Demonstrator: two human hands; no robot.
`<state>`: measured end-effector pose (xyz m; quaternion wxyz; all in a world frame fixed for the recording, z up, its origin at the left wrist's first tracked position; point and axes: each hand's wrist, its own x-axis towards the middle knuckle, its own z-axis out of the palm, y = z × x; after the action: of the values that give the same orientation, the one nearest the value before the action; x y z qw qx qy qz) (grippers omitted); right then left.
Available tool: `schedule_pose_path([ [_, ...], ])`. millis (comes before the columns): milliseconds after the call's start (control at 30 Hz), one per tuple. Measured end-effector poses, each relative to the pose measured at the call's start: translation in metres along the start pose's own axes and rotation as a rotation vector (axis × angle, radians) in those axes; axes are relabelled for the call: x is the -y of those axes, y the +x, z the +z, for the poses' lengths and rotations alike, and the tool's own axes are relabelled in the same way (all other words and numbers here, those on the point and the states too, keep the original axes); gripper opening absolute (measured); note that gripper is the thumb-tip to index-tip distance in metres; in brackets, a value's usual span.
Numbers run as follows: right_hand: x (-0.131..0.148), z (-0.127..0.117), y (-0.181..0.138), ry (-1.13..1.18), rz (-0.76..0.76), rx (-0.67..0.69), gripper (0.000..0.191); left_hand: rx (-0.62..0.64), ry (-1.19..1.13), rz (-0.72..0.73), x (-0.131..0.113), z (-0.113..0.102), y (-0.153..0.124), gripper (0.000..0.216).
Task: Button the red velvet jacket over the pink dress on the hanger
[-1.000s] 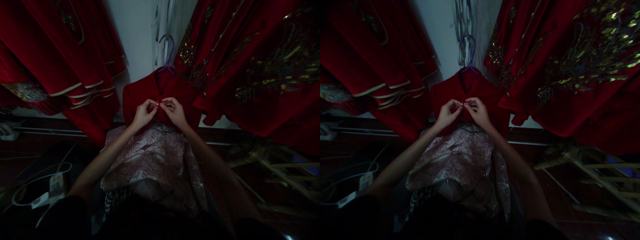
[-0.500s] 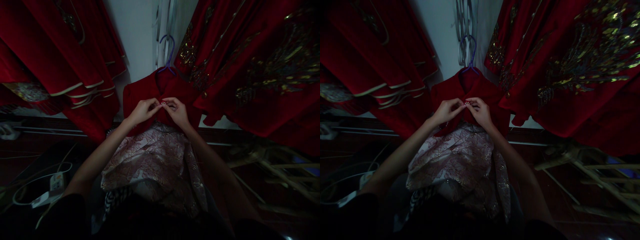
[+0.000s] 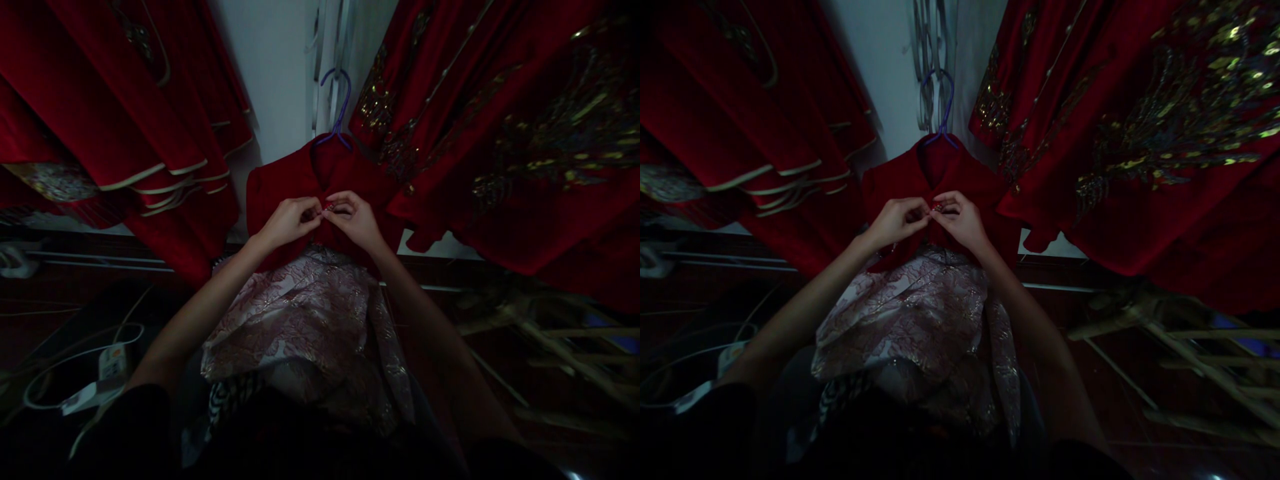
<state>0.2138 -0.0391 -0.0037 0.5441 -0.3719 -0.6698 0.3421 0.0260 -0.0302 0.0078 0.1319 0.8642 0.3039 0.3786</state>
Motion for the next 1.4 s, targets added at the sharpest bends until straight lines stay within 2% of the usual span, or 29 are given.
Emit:
schedule_pose_path([
  [400, 0.003, -0.008, 0.007, -0.028, -0.017, 0.071, 0.032, 0.041, 0.012, 0.034, 0.000, -0.004, 0.006, 0.013],
  [600, -0.002, -0.007, 0.014, -0.062, -0.047, 0.114, 0.029, 0.055, 0.145, 0.116, -0.002, 0.001, 0.010, 0.012],
  [700, -0.010, -0.001, 0.012, -0.093, -0.107, 0.057, 0.029, 0.008, 0.262, 0.117, -0.006, 0.011, 0.008, 0.011],
  [767, -0.016, 0.002, 0.006, -0.105, -0.135, 0.015, 0.038, -0.069, 0.274, 0.074, -0.007, 0.018, 0.006, 0.012],
  [867, -0.025, 0.002, -0.007, -0.187, -0.144, 0.044, 0.058, -0.221, 0.188, -0.018, -0.005, 0.023, 0.002, 0.013],
  [933, -0.030, 0.000, -0.012, -0.246, -0.115, 0.077, 0.064, -0.275, 0.134, -0.071, -0.002, 0.023, -0.001, 0.016],
  [1000, -0.033, -0.003, -0.012, -0.225, -0.074, 0.070, 0.061, -0.185, 0.104, -0.119, 0.001, 0.023, -0.003, 0.031],
  [1100, -0.031, -0.008, -0.003, -0.089, -0.035, 0.016, 0.054, 0.075, 0.021, -0.179, 0.004, 0.025, -0.007, 0.045],
  [1200, -0.020, -0.012, 0.007, 0.025, 0.030, 0.012, 0.048, 0.137, -0.027, -0.203, 0.006, 0.033, -0.011, 0.039],
  [1300, -0.009, -0.015, 0.011, 0.099, 0.082, 0.038, 0.044, 0.229, -0.135, -0.133, 0.010, 0.046, -0.016, 0.047],
  [1400, -0.005, -0.022, 0.011, 0.114, 0.087, 0.072, 0.040, 0.367, -0.325, -0.070, 0.013, 0.062, -0.021, 0.028],
])
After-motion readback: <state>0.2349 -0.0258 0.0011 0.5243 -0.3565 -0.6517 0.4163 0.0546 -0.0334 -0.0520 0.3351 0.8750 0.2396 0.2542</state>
